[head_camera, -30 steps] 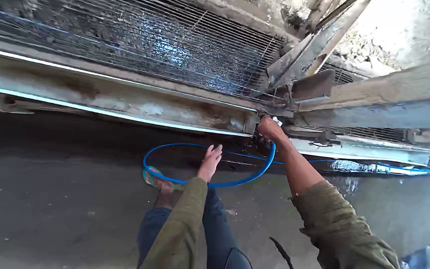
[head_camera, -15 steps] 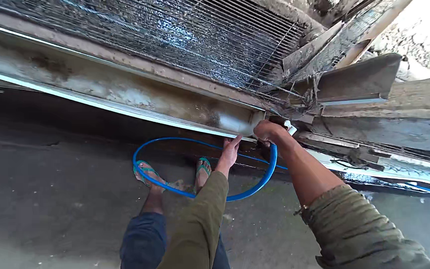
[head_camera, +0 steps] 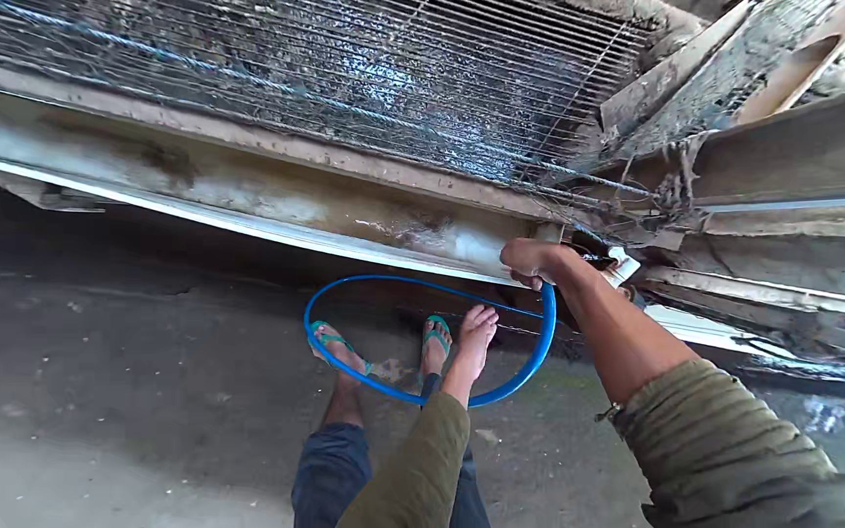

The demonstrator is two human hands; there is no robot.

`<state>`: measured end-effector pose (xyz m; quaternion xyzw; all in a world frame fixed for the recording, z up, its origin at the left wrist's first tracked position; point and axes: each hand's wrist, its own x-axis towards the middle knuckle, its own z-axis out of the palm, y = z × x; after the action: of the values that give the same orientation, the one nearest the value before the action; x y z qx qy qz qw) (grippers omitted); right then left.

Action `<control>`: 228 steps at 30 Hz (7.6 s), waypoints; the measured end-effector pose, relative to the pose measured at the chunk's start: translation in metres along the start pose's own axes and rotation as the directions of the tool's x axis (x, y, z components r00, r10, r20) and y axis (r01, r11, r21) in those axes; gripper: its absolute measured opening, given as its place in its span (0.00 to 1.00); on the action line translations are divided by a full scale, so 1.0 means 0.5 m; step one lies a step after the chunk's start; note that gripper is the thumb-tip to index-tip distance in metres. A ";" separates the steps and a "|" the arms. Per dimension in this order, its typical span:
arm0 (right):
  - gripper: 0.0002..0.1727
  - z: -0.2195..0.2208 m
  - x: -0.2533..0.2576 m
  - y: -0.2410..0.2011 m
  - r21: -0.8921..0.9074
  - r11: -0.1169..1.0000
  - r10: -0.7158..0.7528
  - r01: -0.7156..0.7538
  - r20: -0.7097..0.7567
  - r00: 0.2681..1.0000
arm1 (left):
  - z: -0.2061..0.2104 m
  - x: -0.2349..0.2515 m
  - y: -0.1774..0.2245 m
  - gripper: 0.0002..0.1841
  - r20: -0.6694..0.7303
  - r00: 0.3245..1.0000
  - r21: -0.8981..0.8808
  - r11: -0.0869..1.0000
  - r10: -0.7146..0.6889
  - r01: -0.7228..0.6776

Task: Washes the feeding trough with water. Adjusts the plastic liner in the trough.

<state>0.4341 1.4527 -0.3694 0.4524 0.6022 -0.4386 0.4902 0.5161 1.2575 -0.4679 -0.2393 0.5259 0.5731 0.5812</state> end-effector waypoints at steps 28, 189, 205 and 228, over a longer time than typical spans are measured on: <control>0.19 0.054 0.001 -0.119 0.052 0.937 -0.348 0.345 0.064 0.935 | -0.080 0.008 0.031 0.35 0.146 0.987 -0.215 0.976 0.067 -0.035; 0.36 0.053 0.008 -0.011 -0.079 0.837 -0.522 0.542 -0.413 0.746 | 0.203 -0.080 0.152 0.28 -0.244 0.967 0.449 0.893 0.077 0.042; 0.36 0.053 0.026 -0.002 -0.048 0.818 -0.543 0.573 -0.393 0.742 | 0.207 -0.071 0.145 0.27 -0.289 0.956 0.431 0.899 0.051 0.083; 0.33 0.056 0.038 -0.001 0.005 0.819 -0.531 0.574 -0.373 0.760 | 0.200 -0.089 0.154 0.26 -0.204 0.969 0.495 0.869 0.139 -0.020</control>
<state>0.4370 1.4276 -0.3917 0.3542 0.7598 -0.5096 0.1937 0.4883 1.3450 -0.3700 -0.1283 0.7274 0.4129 0.5328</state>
